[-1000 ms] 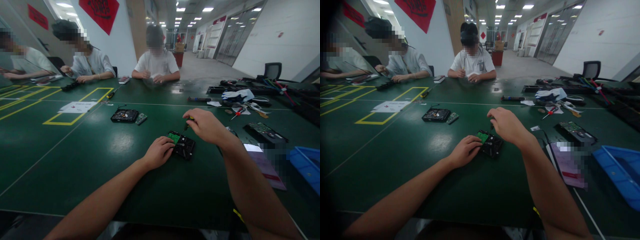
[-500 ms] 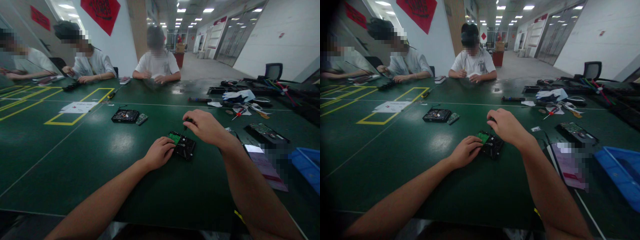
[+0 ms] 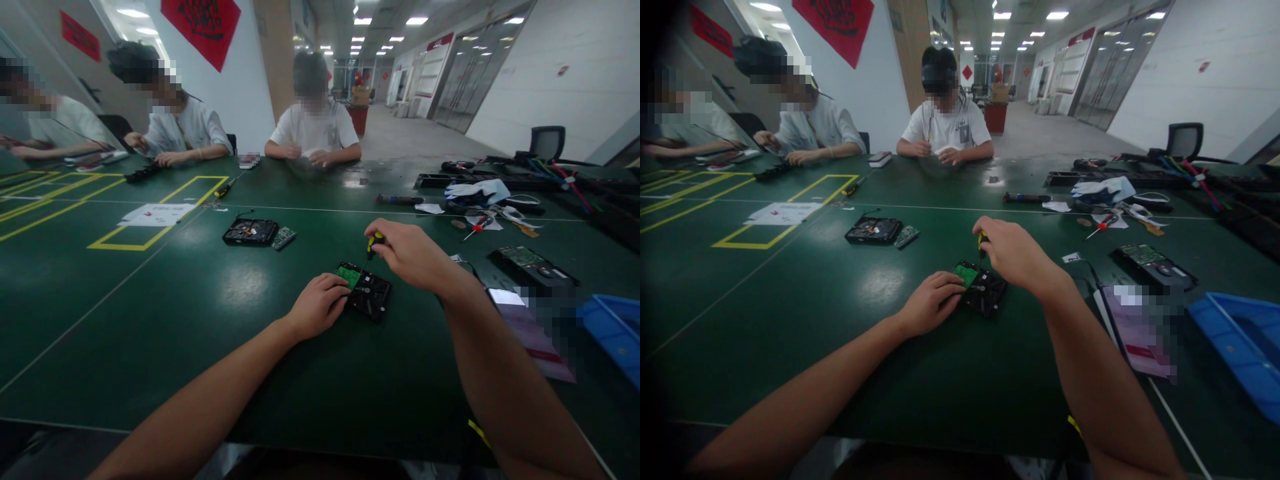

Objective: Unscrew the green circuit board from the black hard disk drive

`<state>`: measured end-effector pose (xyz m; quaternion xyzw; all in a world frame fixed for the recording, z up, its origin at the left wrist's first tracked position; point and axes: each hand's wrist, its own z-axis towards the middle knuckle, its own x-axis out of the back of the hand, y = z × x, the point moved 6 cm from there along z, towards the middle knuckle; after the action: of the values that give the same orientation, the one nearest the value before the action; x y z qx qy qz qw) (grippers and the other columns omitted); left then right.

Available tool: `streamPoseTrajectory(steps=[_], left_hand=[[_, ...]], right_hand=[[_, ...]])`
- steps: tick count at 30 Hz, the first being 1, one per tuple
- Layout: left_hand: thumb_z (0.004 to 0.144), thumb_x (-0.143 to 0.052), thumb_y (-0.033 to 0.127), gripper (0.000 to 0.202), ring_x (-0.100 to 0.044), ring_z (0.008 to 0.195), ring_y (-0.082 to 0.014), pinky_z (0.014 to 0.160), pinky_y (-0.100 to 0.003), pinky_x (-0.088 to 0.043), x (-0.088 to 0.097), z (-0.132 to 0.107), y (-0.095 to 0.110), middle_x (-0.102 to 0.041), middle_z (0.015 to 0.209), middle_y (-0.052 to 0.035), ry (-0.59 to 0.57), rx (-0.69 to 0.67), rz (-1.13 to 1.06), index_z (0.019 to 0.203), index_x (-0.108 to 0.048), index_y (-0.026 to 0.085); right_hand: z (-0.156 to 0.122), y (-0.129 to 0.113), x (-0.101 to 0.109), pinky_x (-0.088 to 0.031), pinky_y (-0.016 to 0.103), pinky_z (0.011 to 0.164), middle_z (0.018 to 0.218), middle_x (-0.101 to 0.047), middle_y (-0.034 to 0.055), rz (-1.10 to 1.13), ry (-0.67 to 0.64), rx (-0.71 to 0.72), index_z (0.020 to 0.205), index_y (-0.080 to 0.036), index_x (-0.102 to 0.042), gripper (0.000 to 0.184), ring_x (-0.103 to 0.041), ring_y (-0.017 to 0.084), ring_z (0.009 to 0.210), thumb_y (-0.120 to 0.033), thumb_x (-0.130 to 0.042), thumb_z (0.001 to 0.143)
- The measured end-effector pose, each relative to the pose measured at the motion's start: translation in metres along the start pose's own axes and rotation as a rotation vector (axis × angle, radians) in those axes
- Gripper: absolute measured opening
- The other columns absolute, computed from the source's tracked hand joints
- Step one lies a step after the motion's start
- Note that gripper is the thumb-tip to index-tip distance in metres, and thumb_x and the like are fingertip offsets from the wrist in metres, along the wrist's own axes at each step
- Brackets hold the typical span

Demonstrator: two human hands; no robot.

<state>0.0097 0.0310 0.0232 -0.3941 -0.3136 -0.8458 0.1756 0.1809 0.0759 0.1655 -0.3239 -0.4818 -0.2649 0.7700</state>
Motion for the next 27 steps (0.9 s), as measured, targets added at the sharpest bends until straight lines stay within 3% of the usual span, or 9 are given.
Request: streamPoseTrajectory(steps=[3, 7, 9, 21, 27], left_hand=[[0.102, -0.058, 0.021, 0.023, -0.063, 0.123, -0.0276, 0.106, -0.051, -0.054, 0.000, 0.000, 0.000, -0.070, 0.127, -0.0104, -0.010, 0.006, 0.001, 0.121, -0.071, 0.022], [0.102, -0.058, 0.021, 0.024, -0.063, 0.123, -0.0280, 0.106, -0.052, -0.054, 0.001, 0.000, 0.001, -0.070, 0.127, -0.0103, -0.004, 0.011, 0.002, 0.122, -0.070, 0.023], [0.102, -0.058, 0.021, 0.024, -0.063, 0.123, -0.0281, 0.106, -0.052, -0.054, 0.000, 0.000, 0.001, -0.070, 0.127, -0.0105, -0.005, 0.009, -0.001, 0.122, -0.070, 0.022], [0.102, -0.059, 0.021, 0.024, -0.064, 0.122, -0.0276, 0.106, -0.051, -0.054, -0.002, 0.000, -0.001, -0.070, 0.127, -0.0102, 0.010, -0.002, 0.003, 0.123, -0.070, 0.023], [0.102, -0.058, 0.020, 0.023, -0.064, 0.121, -0.0274, 0.104, -0.051, -0.055, -0.001, 0.000, 0.000, -0.070, 0.126, -0.0101, 0.015, -0.007, -0.002, 0.122, -0.070, 0.023]], right_hand=[[0.001, 0.002, 0.002, -0.048, 0.039, 0.084, 0.104, -0.075, 0.0094, -0.058, 0.025, -0.019, 0.108, -0.019, -0.067, 0.012, -0.068, 0.026, 0.091, -0.025, -0.063, 0.098], [0.001, 0.004, 0.004, -0.044, 0.036, 0.076, 0.094, -0.074, 0.0071, -0.124, 0.039, -0.043, 0.101, -0.021, -0.070, 0.022, -0.065, 0.024, 0.081, -0.043, -0.068, 0.098], [0.001, 0.004, 0.004, -0.044, 0.036, 0.077, 0.094, -0.073, 0.0072, -0.129, 0.051, -0.042, 0.101, -0.022, -0.071, 0.024, -0.064, 0.024, 0.082, -0.045, -0.068, 0.098], [0.001, -0.011, 0.006, -0.049, 0.039, 0.094, 0.118, -0.077, 0.0123, 0.023, 0.044, 0.069, 0.119, -0.017, -0.074, 0.026, -0.069, 0.027, 0.106, -0.023, -0.057, 0.101], [0.000, -0.005, 0.006, -0.050, 0.038, 0.085, 0.105, -0.076, 0.0107, 0.028, 0.049, 0.002, 0.110, -0.017, -0.070, 0.019, -0.069, 0.025, 0.091, -0.018, -0.056, 0.097]])
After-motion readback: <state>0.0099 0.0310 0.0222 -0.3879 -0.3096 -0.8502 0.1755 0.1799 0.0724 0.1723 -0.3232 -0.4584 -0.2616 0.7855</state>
